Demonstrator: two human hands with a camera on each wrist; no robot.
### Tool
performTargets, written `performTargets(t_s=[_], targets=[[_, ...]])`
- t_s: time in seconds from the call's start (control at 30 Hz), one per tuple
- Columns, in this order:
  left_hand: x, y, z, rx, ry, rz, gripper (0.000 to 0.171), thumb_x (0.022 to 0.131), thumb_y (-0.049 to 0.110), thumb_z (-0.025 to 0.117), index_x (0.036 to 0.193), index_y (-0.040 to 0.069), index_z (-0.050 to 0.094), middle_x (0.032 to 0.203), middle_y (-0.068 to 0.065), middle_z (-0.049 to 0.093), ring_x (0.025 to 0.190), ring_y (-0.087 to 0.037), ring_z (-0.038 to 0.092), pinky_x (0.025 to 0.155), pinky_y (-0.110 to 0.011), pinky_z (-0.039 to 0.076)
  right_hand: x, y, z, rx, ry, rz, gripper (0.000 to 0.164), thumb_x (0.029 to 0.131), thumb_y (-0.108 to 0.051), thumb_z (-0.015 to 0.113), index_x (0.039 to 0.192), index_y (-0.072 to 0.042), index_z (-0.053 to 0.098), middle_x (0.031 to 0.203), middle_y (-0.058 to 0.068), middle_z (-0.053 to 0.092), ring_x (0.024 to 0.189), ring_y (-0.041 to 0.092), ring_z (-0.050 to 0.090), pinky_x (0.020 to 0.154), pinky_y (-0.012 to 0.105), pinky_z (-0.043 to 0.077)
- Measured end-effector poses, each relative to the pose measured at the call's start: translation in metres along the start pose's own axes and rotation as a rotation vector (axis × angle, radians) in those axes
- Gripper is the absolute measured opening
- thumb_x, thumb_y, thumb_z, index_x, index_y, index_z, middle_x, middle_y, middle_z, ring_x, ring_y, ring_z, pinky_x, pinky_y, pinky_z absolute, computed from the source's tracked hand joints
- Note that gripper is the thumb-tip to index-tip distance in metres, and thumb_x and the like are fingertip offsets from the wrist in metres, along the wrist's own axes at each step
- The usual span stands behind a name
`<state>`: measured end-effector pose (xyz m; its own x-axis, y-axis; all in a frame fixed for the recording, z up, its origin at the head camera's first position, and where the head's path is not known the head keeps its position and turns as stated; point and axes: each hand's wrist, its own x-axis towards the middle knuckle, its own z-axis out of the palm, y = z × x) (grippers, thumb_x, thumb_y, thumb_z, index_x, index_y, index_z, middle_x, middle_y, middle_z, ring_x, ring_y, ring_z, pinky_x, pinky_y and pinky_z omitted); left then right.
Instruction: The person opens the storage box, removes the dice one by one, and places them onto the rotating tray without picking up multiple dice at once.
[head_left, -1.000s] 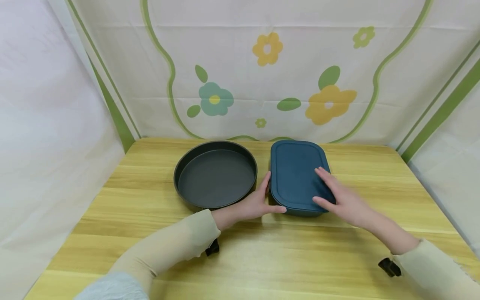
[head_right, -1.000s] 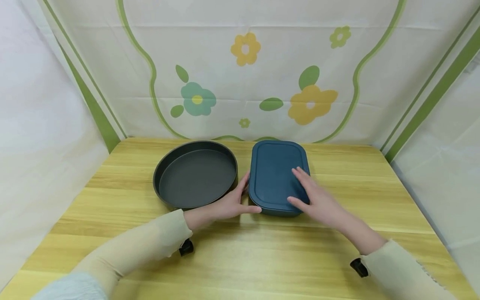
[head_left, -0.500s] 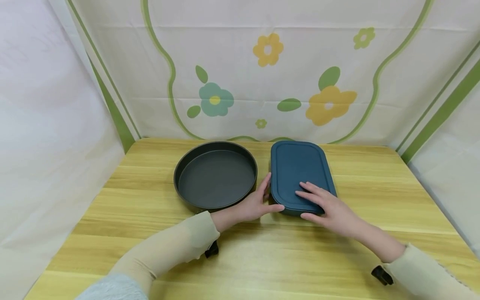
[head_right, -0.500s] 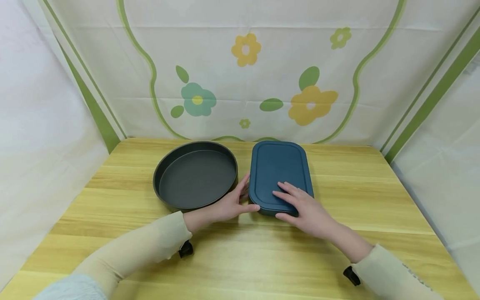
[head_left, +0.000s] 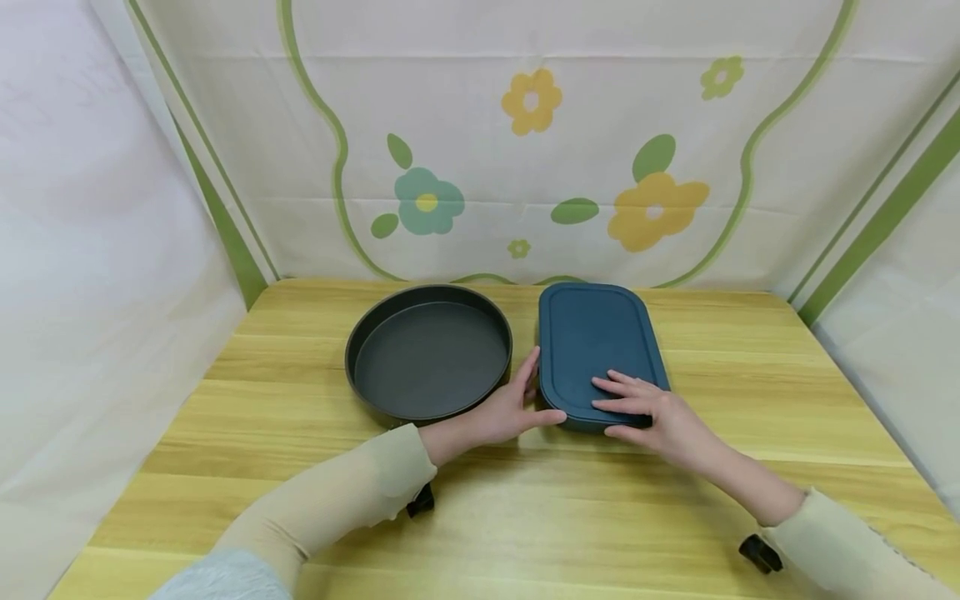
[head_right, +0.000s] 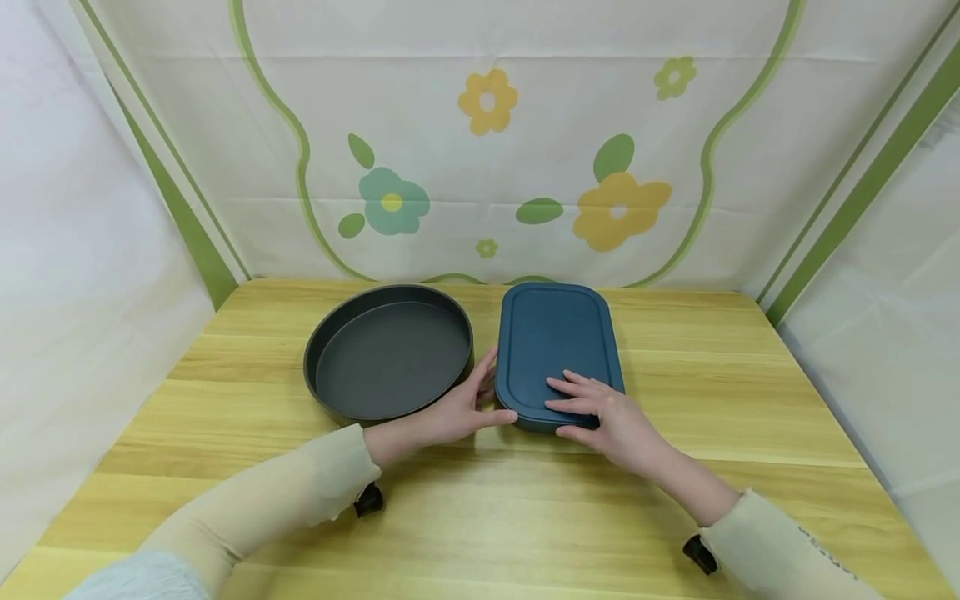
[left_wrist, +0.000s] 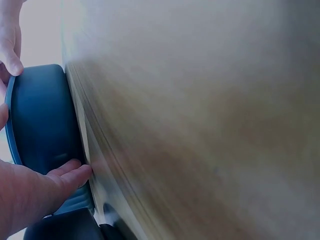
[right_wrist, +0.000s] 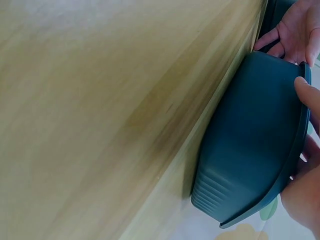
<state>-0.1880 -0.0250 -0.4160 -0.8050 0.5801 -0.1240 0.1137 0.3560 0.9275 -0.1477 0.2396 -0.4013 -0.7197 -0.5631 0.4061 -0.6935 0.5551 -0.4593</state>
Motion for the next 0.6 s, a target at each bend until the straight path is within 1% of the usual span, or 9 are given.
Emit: performTargets(t_s=[0.13,0.37,0.6], targets=[[-0.0005,0.0004,0.0003,0.004,0.0,-0.007,0.103,0.092,0.036,0.069,0.156,0.018,-0.009,0.16,-0.008,0.012,0.141,-0.025,0.03,0.108,-0.036,0.033,0.0,-0.0004,-0.0003,-0.012,0.001,0.018,0.043,0.072,-0.006,0.084,0.113,-0.014,0.075,0.13,0.006,0.062,0.129,0.028,0.048,0.101,0.013,0.026],[-0.0021,0.0012,0.0001,-0.004,-0.001,-0.014,0.103,0.091,0.037,0.069,0.157,0.019,-0.009,0.16,-0.009,0.013,0.14,-0.026,0.031,0.108,-0.038,0.034,0.0013,-0.0015,-0.0003,-0.005,0.004,0.003,0.039,0.073,-0.004,0.083,0.11,-0.011,0.076,0.127,0.01,0.063,0.122,0.032,0.054,0.093,0.006,0.033],[-0.0002,0.0002,0.0006,-0.004,-0.004,-0.002,0.103,0.092,0.036,0.069,0.157,0.018,-0.009,0.16,-0.01,0.011,0.141,-0.026,0.03,0.108,-0.036,0.034,0.0007,-0.0002,-0.0009,0.005,0.016,-0.014,0.038,0.072,-0.001,0.083,0.108,-0.009,0.076,0.126,0.011,0.063,0.121,0.031,0.054,0.094,0.006,0.033]])
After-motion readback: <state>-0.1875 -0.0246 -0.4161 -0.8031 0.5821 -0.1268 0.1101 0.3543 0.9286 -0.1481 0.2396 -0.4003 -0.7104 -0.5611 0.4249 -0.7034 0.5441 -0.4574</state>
